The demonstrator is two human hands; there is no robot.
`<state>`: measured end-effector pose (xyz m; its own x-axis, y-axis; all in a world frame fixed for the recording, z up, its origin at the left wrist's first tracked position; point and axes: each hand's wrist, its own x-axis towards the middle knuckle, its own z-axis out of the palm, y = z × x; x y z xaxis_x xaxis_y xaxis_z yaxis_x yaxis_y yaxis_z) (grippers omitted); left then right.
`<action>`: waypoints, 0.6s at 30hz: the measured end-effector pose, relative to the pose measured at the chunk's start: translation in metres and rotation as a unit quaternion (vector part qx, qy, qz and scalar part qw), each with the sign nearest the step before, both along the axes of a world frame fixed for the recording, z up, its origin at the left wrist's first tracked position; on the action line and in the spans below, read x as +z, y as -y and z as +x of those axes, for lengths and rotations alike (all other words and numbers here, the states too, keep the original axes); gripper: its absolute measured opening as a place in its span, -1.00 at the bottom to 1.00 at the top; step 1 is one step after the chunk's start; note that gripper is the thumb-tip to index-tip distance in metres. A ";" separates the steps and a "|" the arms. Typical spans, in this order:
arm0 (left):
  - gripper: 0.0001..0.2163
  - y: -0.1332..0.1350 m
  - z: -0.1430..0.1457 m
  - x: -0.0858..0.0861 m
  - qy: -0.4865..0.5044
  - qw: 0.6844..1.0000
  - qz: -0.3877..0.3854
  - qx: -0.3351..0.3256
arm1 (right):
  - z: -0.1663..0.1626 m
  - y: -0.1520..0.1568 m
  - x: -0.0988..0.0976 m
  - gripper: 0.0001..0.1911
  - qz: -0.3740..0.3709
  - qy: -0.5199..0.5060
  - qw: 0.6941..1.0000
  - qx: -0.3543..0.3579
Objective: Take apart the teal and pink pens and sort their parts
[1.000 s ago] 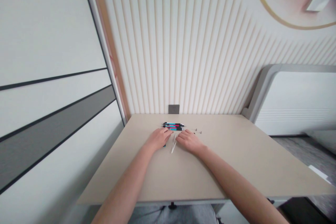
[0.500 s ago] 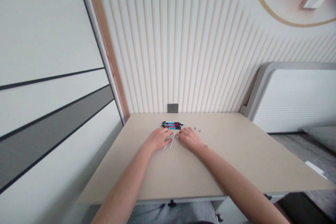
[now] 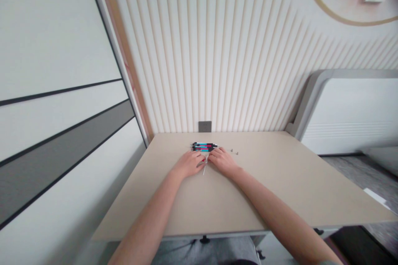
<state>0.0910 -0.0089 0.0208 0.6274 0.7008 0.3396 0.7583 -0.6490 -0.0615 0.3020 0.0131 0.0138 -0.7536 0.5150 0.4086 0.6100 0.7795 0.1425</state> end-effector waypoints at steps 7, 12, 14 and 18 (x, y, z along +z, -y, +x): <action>-0.83 -0.002 0.001 0.002 -0.008 0.999 0.026 -0.027 | 0.011 0.002 0.006 -0.85 0.030 -0.045 0.998 -0.025; -0.86 -0.001 0.003 0.005 0.003 1.000 0.030 -0.008 | 0.018 0.002 0.004 -0.81 0.024 -0.077 0.993 -0.084; -0.88 0.000 0.005 0.007 0.006 0.999 0.029 0.013 | 0.022 0.004 0.003 -0.80 0.004 -0.082 0.990 -0.117; -0.89 0.001 0.012 0.009 0.004 0.998 0.016 0.055 | 0.025 0.009 0.002 -0.80 -0.052 -0.065 0.985 -0.149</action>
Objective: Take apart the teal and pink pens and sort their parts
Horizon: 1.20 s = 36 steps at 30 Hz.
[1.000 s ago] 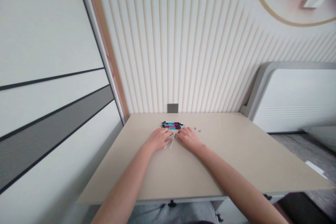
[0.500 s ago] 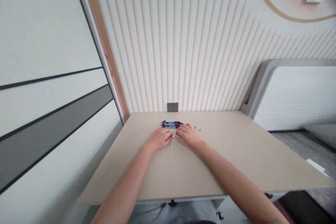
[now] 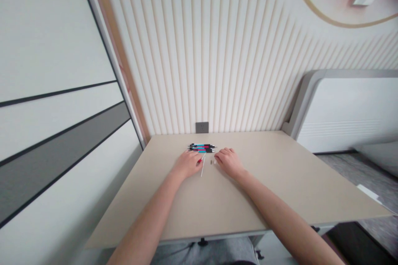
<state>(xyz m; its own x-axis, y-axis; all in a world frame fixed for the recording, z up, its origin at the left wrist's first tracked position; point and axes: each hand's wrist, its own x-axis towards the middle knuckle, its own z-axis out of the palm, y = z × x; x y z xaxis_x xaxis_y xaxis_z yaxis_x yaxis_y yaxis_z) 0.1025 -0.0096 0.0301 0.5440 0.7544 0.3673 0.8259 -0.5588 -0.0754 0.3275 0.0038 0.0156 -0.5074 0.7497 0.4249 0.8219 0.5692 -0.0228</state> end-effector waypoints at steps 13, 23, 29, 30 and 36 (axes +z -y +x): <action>-0.73 -0.001 0.023 -0.009 -0.005 0.988 -0.116 0.102 | -0.018 0.007 0.003 -0.71 -0.054 0.031 0.998 -0.007; -0.70 0.001 0.009 -0.004 0.005 0.989 -0.119 0.091 | 0.001 0.004 0.006 -0.71 -0.060 -0.026 0.997 -0.036; -0.76 0.004 -0.010 0.009 -0.003 0.990 -0.135 0.037 | 0.020 -0.002 0.004 -0.75 -0.087 -0.055 0.994 -0.033; -0.76 0.004 -0.012 0.010 -0.002 0.990 -0.137 0.027 | 0.019 -0.002 0.003 -0.75 -0.088 -0.055 0.994 -0.024; -0.74 0.006 -0.013 0.014 0.033 0.990 -0.139 0.001 | 0.000 0.014 0.005 -0.71 -0.072 -0.038 0.994 0.067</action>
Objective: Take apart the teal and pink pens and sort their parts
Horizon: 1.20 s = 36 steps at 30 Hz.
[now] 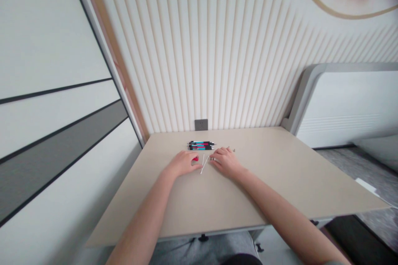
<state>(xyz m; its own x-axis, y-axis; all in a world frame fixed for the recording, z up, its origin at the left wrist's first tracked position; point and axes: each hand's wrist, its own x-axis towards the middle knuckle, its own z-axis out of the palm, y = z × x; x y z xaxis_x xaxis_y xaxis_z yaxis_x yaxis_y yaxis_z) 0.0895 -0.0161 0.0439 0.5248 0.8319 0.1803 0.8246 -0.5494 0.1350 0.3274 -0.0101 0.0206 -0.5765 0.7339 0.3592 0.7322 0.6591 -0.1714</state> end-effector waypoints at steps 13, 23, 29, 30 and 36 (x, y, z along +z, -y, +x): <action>-0.80 -0.015 -0.030 -0.004 0.153 0.982 0.097 0.046 | -0.018 0.013 -0.001 -0.63 0.005 0.007 0.995 0.098; -0.70 -0.005 0.008 -0.002 0.367 0.927 0.075 0.026 | -0.019 0.014 0.000 -0.57 0.010 -0.070 0.995 0.064; -0.64 0.008 0.041 -0.013 0.419 0.906 -0.020 -0.052 | -0.020 0.012 -0.003 -0.59 -0.015 -0.136 0.988 0.068; -0.64 0.009 0.044 -0.015 0.415 0.908 -0.037 -0.052 | -0.020 0.011 -0.004 -0.65 -0.019 -0.143 0.987 0.073; -0.67 0.005 0.048 -0.021 0.424 0.904 -0.044 -0.041 | -0.018 0.006 -0.007 -0.76 -0.061 -0.194 0.976 0.075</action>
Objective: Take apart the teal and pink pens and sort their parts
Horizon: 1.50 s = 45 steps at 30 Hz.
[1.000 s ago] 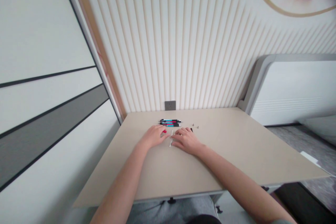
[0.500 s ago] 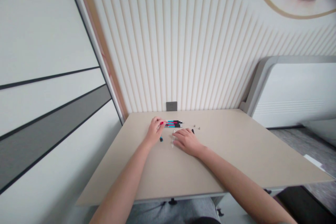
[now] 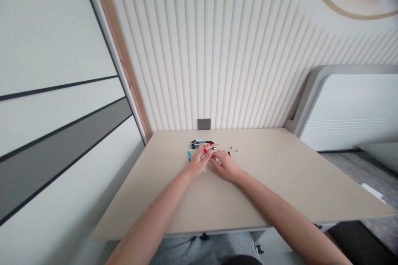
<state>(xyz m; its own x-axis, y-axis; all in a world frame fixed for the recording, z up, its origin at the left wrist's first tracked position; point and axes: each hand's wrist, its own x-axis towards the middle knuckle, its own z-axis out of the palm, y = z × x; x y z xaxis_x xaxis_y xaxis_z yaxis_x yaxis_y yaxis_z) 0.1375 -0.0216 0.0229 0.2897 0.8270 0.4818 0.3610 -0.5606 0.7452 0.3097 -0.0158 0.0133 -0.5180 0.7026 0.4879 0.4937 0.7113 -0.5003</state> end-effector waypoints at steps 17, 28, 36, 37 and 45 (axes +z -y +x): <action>-0.86 -0.022 -0.042 -0.010 -0.202 0.976 0.079 0.032 | 0.020 -0.016 0.001 -0.70 -0.057 -0.088 0.994 -0.033; -0.88 -0.017 -0.033 -0.011 -0.216 0.976 0.027 0.017 | 0.016 -0.017 -0.001 -0.66 -0.114 -0.193 0.974 -0.042; -0.85 -0.022 -0.037 -0.016 -0.223 0.973 0.052 0.024 | 0.015 -0.019 -0.004 -0.65 -0.104 -0.216 0.970 -0.047; -0.85 -0.022 -0.038 -0.016 -0.227 0.971 0.059 0.033 | 0.015 -0.019 -0.004 -0.65 -0.101 -0.219 0.969 -0.053; -0.83 -0.024 -0.061 -0.005 -0.234 0.952 0.053 0.193 | 0.014 -0.013 0.001 -0.75 -0.015 -0.158 0.985 -0.065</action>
